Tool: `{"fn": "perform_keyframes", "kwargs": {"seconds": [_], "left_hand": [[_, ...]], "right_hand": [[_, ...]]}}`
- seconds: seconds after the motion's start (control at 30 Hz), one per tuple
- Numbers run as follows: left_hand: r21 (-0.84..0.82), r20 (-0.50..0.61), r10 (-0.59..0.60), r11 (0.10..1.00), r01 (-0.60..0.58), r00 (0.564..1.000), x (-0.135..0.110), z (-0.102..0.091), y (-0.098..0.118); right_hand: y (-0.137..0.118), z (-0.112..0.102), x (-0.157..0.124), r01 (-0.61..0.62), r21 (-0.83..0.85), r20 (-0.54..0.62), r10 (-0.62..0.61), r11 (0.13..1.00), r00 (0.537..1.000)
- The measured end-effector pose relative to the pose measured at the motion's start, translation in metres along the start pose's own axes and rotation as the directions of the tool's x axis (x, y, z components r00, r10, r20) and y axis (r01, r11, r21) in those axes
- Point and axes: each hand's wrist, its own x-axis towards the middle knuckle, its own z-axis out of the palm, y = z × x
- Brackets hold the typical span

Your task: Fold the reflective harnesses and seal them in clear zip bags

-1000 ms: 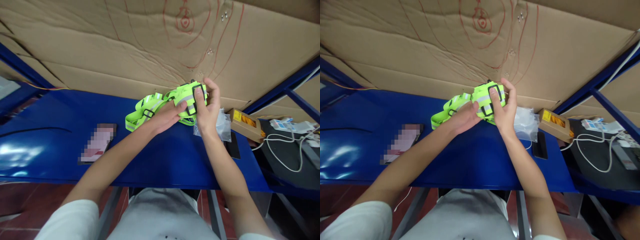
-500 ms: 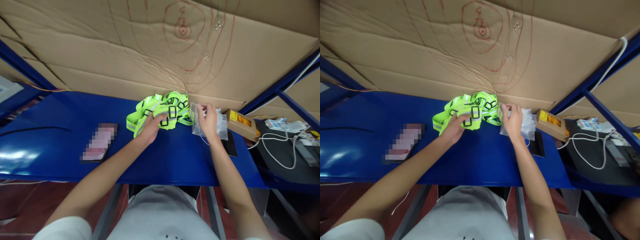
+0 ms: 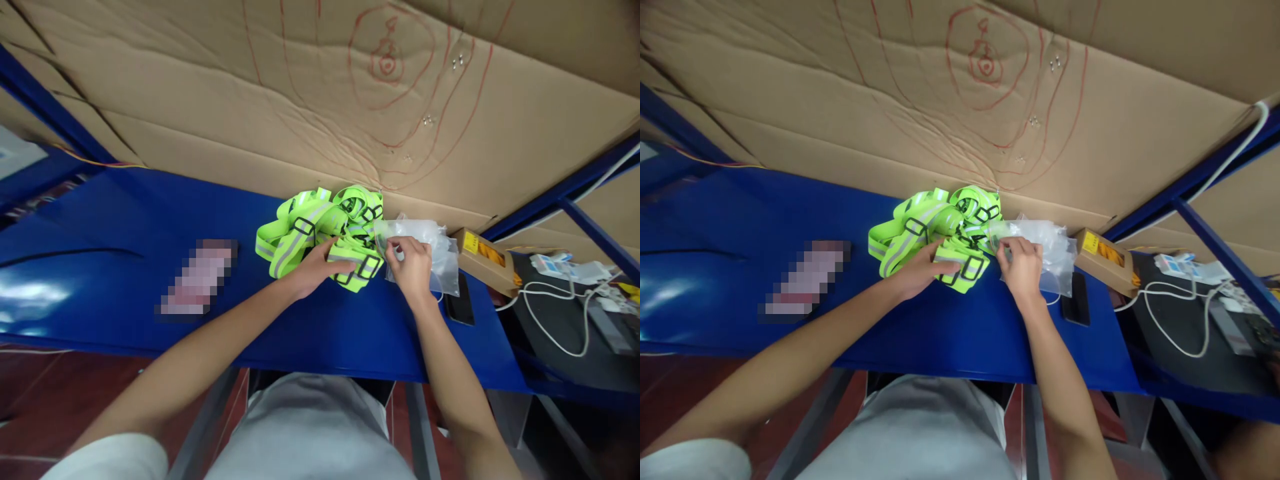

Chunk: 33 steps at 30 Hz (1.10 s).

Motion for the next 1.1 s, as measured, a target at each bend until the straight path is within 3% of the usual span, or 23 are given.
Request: {"fn": "perform_keyframes", "kwargs": {"seconds": [0.1, 0.2, 0.27, 0.4, 0.5, 0.63, 0.73, 0.93, 1.1], "left_hand": [[0.034, 0.123, -0.011, 0.999, 0.007, 0.992, -0.004, 0.001, -0.004], [0.016, 0.159, -0.019, 1.0, 0.016, 0.987, -0.005, 0.002, -0.007], [-0.025, 0.122, -0.029, 0.999, 0.033, 0.992, -0.004, 0.002, -0.007], [-0.096, 0.035, -0.126, 0.987, 0.129, 0.991, -0.004, 0.004, -0.004], [-0.124, 0.033, -0.159, 0.979, 0.162, 0.987, -0.005, 0.006, 0.001], [-0.07, 0.14, -0.126, 0.988, 0.137, 0.982, -0.003, 0.003, 0.003], [-0.017, 0.175, -0.136, 0.99, 0.141, 0.975, 0.0, -0.001, -0.002], [-0.06, 0.097, -0.133, 0.988, 0.139, 0.986, 0.002, 0.001, -0.006], [-0.112, -0.006, -0.049, 0.993, 0.048, 0.999, 0.002, 0.007, -0.006]], "right_hand": [[-0.012, -0.008, -0.001, 0.146, 0.099, 0.001, -0.147, 0.984, 0.989], [-0.024, -0.014, -0.004, 0.235, 0.233, 0.065, -0.256, 0.944, 0.965], [-0.029, -0.015, -0.004, 0.175, 0.339, 0.08, -0.213, 0.924, 0.974], [-0.032, -0.013, -0.004, -0.062, 0.522, 0.117, 0.0, 0.851, 0.993], [-0.03, -0.014, -0.003, -0.14, 0.584, 0.135, 0.075, 0.799, 0.988], [-0.024, -0.023, 0.001, -0.136, 0.576, 0.224, 0.003, 0.806, 0.974], [-0.021, -0.032, 0.003, -0.06, 0.535, 0.266, -0.101, 0.843, 0.959], [-0.021, -0.04, 0.0, 0.148, 0.436, 0.167, -0.241, 0.888, 0.956], [-0.026, -0.034, -0.007, 0.265, 0.366, 0.05, -0.304, 0.892, 0.951]]}}
